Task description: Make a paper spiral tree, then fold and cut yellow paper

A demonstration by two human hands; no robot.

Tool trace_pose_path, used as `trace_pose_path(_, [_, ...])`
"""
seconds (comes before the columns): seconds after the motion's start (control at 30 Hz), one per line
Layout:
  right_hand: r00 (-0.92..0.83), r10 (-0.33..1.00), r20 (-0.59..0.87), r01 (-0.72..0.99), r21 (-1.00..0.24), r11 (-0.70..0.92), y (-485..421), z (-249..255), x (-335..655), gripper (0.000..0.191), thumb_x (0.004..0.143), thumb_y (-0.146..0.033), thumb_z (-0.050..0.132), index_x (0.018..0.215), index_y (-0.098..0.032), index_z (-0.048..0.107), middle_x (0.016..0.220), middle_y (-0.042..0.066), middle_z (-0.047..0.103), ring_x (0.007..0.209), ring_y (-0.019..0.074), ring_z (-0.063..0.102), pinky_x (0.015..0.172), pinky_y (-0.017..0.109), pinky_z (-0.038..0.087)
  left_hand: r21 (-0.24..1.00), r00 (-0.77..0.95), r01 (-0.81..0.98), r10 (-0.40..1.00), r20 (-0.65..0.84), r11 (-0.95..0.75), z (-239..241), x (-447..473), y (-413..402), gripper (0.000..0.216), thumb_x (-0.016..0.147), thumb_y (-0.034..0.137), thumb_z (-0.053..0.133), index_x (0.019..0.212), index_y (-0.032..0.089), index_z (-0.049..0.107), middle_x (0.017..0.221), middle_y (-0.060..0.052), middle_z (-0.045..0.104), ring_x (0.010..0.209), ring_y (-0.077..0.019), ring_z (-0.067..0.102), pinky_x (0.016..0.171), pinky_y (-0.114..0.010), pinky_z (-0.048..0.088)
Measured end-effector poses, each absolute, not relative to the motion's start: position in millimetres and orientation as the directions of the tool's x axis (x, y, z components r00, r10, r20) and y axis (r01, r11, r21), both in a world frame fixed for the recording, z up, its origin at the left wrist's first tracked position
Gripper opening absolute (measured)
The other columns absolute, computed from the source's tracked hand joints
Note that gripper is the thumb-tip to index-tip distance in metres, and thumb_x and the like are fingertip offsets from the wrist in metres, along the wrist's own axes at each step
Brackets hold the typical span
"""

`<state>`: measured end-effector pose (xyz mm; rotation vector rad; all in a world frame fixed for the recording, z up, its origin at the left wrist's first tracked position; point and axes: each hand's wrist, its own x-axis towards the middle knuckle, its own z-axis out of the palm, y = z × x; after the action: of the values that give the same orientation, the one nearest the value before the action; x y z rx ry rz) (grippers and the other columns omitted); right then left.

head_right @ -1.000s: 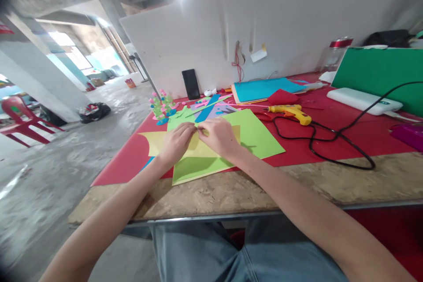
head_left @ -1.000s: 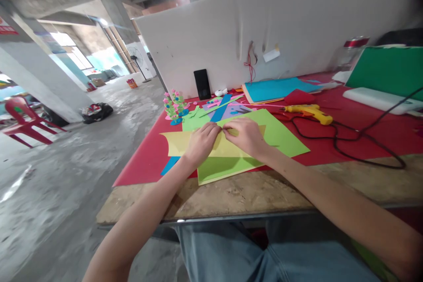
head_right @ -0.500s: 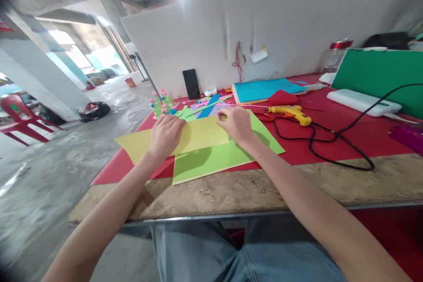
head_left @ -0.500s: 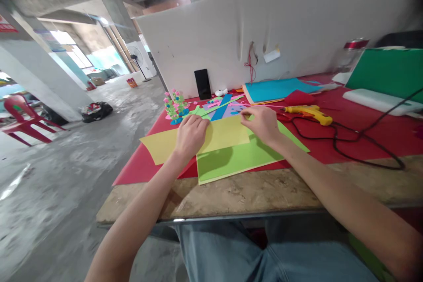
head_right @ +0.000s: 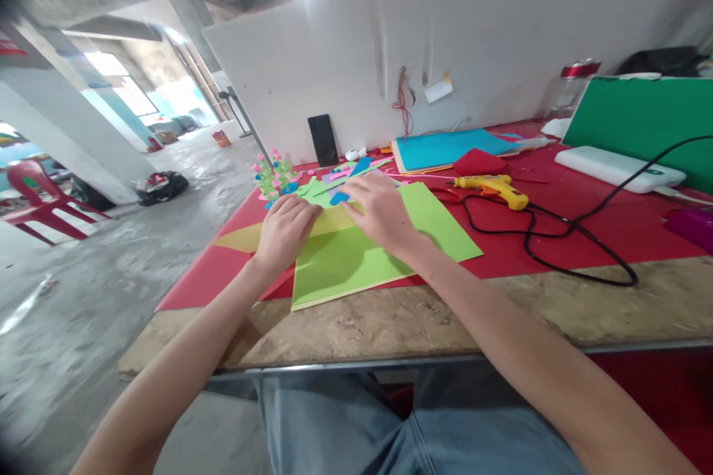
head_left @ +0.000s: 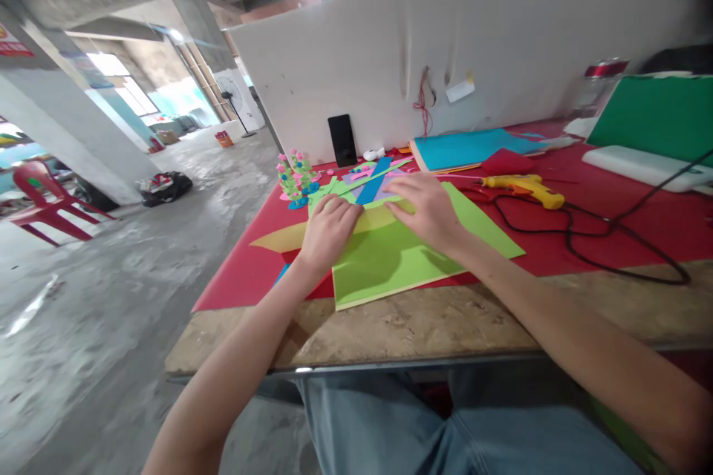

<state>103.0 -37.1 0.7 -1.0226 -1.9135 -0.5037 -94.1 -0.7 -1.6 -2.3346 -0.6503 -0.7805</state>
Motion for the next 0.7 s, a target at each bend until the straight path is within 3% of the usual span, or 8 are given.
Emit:
trace_pose_path(0.1, [-0.343, 0.46, 0.819, 0.816, 0.017, 0.577, -40, -3, 91, 0.015, 0.082, -0.021, 0.047, 0.079, -0.016, 0.061, 0.082, 0.002, 0.063, 0.081, 0.0163, 0.053, 0.083, 0.031, 0.037, -0.379, 0.73, 0.566, 0.232, 0.642, -0.732, -4, -90, -6, 0.017, 0.086, 0.016, 0.04, 0.093, 0.014, 0.056, 0.078, -0.004, 0.061, 0.079, -0.0152, 0.052, 0.089, -0.031, 0.036])
trace_pose_path(0.23, [-0.268, 0.479, 0.836, 0.863, -0.013, 0.505, -36, -3, 105, 0.012, 0.079, -0.016, 0.05, 0.073, -0.016, 0.06, 0.078, 0.002, 0.063, 0.077, 0.0164, 0.053, 0.078, 0.031, 0.037, -0.358, 0.689, 0.61, 0.25, 0.68, -0.707, -3, -94, 0, 0.019, 0.087, 0.017, 0.039, 0.089, 0.014, 0.057, 0.074, -0.003, 0.063, 0.075, -0.0146, 0.054, 0.09, -0.032, 0.036])
trace_pose_path(0.4, [-0.157, 0.498, 0.853, 0.901, -0.082, 0.426, -34, -1, 114, 0.009, 0.075, -0.015, 0.052, 0.071, -0.016, 0.059, 0.076, 0.002, 0.063, 0.075, 0.0175, 0.054, 0.075, 0.032, 0.038, -0.338, 0.644, 0.664, 0.281, 0.712, -0.667, -1, -96, 3, 0.02, 0.086, 0.019, 0.04, 0.08, 0.013, 0.058, 0.066, -0.003, 0.061, 0.066, -0.0152, 0.054, 0.071, -0.027, 0.041])
trace_pose_path(0.57, [-0.182, 0.523, 0.833, 0.876, -0.105, 0.472, -41, -4, 99, 0.01, 0.078, -0.017, 0.049, 0.077, -0.016, 0.059, 0.082, 0.003, 0.063, 0.079, 0.0176, 0.055, 0.075, 0.031, 0.039, -0.365, 0.688, 0.629, 0.274, 0.672, -0.686, -4, -91, -7, 0.017, 0.086, 0.015, 0.04, 0.083, 0.015, 0.056, 0.067, -0.002, 0.062, 0.064, -0.0147, 0.055, 0.064, -0.026, 0.038])
trace_pose_path(0.7, [-0.162, 0.508, 0.846, 0.889, -0.098, 0.448, -44, -3, 96, 0.02, 0.078, -0.019, 0.049, 0.096, -0.015, 0.058, 0.098, 0.006, 0.06, 0.093, 0.0202, 0.051, 0.083, 0.034, 0.037, -0.368, 0.682, 0.641, 0.28, 0.676, -0.674, -6, -88, -13, 0.014, 0.085, 0.016, 0.041, 0.085, 0.016, 0.055, 0.07, -0.001, 0.062, 0.061, -0.0132, 0.055, 0.058, -0.025, 0.036])
